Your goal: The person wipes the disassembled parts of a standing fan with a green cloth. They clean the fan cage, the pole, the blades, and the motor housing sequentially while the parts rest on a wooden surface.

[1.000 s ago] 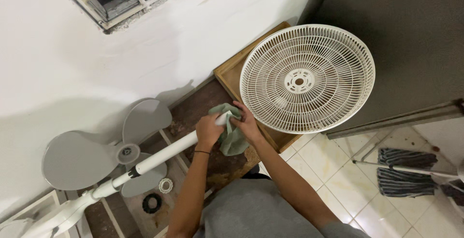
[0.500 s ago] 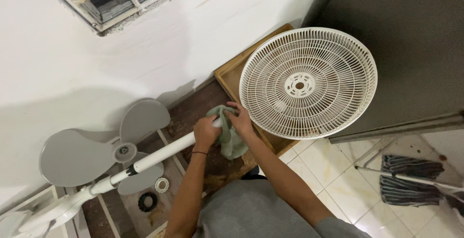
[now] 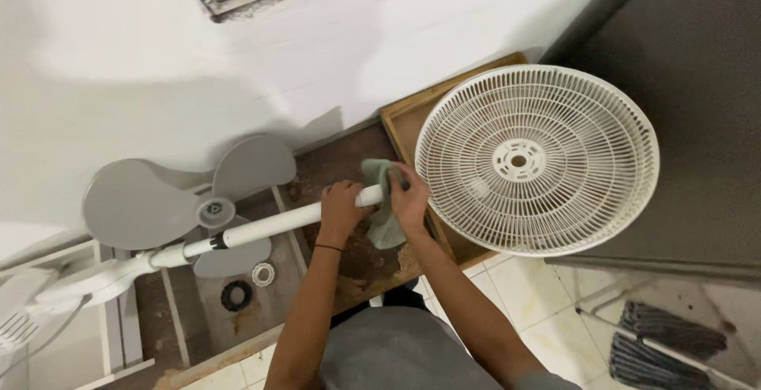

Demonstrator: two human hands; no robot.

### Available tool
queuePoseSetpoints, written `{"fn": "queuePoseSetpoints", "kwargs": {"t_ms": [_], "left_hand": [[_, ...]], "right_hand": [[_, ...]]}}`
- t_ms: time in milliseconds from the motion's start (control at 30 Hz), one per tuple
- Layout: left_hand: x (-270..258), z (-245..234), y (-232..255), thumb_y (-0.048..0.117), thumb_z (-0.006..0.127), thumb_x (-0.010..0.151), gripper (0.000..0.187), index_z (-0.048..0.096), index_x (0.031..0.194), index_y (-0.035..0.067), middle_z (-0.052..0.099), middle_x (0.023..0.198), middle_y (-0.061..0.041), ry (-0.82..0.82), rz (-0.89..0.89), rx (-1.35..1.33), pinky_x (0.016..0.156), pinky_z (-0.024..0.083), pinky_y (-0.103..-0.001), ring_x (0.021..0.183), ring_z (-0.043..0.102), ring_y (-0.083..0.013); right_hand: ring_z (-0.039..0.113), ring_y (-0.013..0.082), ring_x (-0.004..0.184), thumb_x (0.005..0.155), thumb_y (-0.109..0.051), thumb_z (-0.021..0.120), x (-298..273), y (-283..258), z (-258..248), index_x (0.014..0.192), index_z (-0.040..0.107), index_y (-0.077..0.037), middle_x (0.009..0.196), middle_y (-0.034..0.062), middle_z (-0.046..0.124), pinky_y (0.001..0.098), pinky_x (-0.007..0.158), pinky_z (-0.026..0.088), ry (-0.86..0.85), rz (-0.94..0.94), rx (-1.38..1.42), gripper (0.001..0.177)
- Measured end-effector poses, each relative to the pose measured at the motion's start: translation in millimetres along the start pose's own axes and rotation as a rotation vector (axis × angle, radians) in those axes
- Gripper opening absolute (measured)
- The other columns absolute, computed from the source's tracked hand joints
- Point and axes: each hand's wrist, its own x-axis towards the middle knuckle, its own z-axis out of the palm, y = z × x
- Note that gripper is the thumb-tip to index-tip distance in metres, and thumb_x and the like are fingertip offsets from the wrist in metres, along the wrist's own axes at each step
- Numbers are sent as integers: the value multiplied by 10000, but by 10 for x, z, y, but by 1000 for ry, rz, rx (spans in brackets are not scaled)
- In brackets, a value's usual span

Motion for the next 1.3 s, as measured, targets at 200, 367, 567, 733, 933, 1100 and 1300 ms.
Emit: {"fn": "queuePoseSetpoints", "kwargs": {"t_ms": [200,367,567,733,933,1100,1300], "left_hand": [[-342,-575,-511,498,871,765,620,736,1276,174,709,1221,-127,-77,-221,-58,1040,453,-533,1156,644,-348],[-613,-647,-820,394,878,686,659,715,1281,162,691,1256,-140,18,-155,51,1027,410,-570,1199,618,-370],[-1075,-691,-1432,386,861,766,612,708,1296,123,687,1288,-131,5,-74,-60,1016,373,-606,1154,607,-366],[-1097,-793,-1651,376,818,796,577,706,1302,123,707,1268,-94,-128,-63,-156,1019,401,-542,1153,607,-325],[-1131,-748,-1631,293,807,789,545,696,1278,80,701,1279,-96,-24,27,-114,1014,388,-536,1146,603,-321],[-1171,-730,-1621,189,779,767,537,686,1284,80,691,1280,-96,97,54,-79,1029,401,-519,1185,598,-310],[-1142,-1033,-1668,255,871,658,652,694,1277,148,639,1173,-166,-192,-52,-11,942,380,-554,1157,529,-384]], "right_hand": [[712,238,1061,953,66,696,126,-447,-319,1404,609,-23,1237,142,711,362,865,596,-210,52,691,468],[599,372,1346,697,122,636,166,-733,-36,1598,388,-26,1514,193,603,505,1121,470,-998,-576,101,946],[640,372,1098,653,-197,843,-164,-375,448,1311,592,-143,1279,166,637,506,933,499,-902,-340,-994,707],[712,304,1000,664,-215,815,-297,-192,610,1066,706,-189,1003,76,742,465,859,551,-815,-347,-1161,417],[711,354,943,662,-245,848,-493,-180,1029,1095,673,-121,978,136,732,494,803,564,-935,-403,-1137,483],[734,328,936,717,-270,848,-732,-362,1535,1180,673,-159,965,121,753,470,770,595,-976,-490,-1170,507],[729,332,916,724,-237,828,-789,-768,1330,1211,662,-150,1027,106,740,484,760,586,-1082,-423,-1141,521]]}}
